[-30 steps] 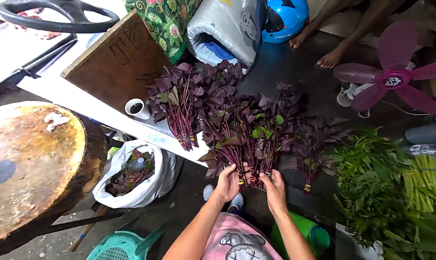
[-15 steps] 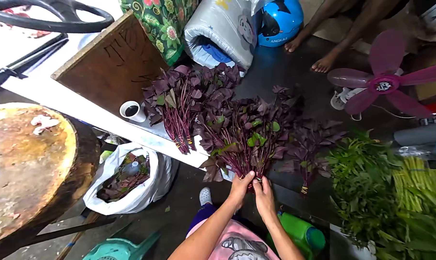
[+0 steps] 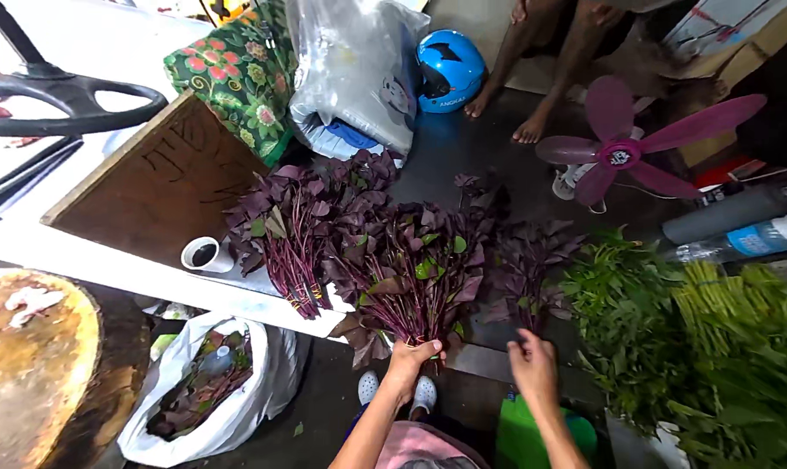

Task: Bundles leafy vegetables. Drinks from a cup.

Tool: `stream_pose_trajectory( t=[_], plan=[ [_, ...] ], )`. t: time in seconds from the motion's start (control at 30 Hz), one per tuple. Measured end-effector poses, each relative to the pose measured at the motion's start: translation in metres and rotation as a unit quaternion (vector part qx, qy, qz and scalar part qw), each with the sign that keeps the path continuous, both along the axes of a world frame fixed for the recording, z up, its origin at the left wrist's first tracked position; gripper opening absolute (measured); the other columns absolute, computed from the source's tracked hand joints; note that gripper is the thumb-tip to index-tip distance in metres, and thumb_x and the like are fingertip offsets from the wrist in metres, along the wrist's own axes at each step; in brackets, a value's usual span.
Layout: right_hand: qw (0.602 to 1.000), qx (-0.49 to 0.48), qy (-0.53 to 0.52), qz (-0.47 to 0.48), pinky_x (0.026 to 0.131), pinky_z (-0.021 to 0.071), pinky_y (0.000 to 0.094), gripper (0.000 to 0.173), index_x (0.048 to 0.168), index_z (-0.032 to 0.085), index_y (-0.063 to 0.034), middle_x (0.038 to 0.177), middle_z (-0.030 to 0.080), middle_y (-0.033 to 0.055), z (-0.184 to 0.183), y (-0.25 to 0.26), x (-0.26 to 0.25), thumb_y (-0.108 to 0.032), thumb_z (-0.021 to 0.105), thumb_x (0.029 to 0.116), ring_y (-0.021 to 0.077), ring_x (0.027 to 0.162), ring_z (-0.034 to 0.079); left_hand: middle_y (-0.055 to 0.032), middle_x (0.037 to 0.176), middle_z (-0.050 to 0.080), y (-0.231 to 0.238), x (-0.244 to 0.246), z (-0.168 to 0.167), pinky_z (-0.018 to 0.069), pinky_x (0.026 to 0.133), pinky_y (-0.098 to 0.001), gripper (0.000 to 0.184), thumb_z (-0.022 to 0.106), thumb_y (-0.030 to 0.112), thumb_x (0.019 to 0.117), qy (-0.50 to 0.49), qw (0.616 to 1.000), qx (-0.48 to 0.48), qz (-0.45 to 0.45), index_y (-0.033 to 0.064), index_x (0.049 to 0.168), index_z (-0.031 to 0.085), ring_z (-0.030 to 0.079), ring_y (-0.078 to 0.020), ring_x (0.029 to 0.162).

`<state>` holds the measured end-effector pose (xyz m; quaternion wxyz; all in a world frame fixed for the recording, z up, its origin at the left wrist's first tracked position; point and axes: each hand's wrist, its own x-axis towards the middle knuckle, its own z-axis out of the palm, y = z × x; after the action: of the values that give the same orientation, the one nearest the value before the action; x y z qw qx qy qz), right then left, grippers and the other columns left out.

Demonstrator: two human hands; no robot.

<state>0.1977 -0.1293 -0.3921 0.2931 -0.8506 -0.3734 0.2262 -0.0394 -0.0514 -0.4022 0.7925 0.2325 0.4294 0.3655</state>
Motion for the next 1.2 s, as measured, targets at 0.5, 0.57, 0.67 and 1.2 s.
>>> stream_pose_trajectory(
  t=[0.5, 0.57, 0.67, 1.2],
  plan=[
    [0.944, 0.276, 0.177, 0.038, 0.048, 0.0412, 0.0137, 0.024, 0.112, 0.067, -0.0033, 0.076, 0.060, -0.0098, 0.073, 0.011, -0.008, -0.021, 0.058, 0.0991, -0.0028, 0.052, 0.046, -0.0154, 0.092, 0.073, -0.011, 0.003, -0.038, 0.0616, 0.076, -0.0377, 0.036, 0.077, 0.005, 0.0850, 0.046, 0.999, -0.026, -0.010, -0.0049, 0.116, 0.061, 0.072, -0.0222, 0.080],
    [0.928, 0.304, 0.192, 0.096, 0.048, 0.0438, 0.0141, 0.024, 0.113, 0.069, -0.0026, 0.084, 0.064, -0.0079, 0.089, 0.021, -0.037, -0.020, 0.059, 0.1003, -0.0023, 0.053, 0.048, -0.0153, 0.096, 0.073, -0.012, 0.003, -0.040, 0.0614, 0.079, -0.0381, 0.039, 0.077, 0.006, 0.0857, 0.024, 0.999, -0.024, -0.007, -0.0042, 0.120, 0.060, 0.072, -0.0221, 0.083],
    [0.916, 0.299, 0.224, 0.146, 0.048, 0.0465, 0.0163, 0.025, 0.115, 0.068, 0.0002, 0.090, 0.065, -0.0029, 0.087, 0.039, -0.079, -0.018, 0.061, 0.1000, -0.0011, 0.055, 0.051, -0.0155, 0.110, 0.071, -0.017, -0.001, -0.042, 0.0597, 0.090, -0.0414, 0.047, 0.071, 0.017, 0.0927, -0.023, 0.999, -0.040, -0.014, -0.0022, 0.131, 0.053, 0.071, -0.0229, 0.098],
    [0.965, 0.049, 0.060, 0.251, 0.079, 0.0589, 0.0355, 0.031, 0.119, 0.071, 0.0033, 0.100, 0.071, 0.0143, 0.014, 0.019, -0.153, -0.014, 0.066, 0.0941, 0.0187, 0.083, 0.068, -0.0045, 0.103, 0.073, -0.021, -0.016, -0.044, 0.0584, 0.087, -0.0318, 0.094, 0.072, 0.083, 0.0679, -0.218, 0.974, -0.034, -0.050, 0.0084, 0.123, 0.057, 0.070, -0.0130, 0.096]
  ],
)
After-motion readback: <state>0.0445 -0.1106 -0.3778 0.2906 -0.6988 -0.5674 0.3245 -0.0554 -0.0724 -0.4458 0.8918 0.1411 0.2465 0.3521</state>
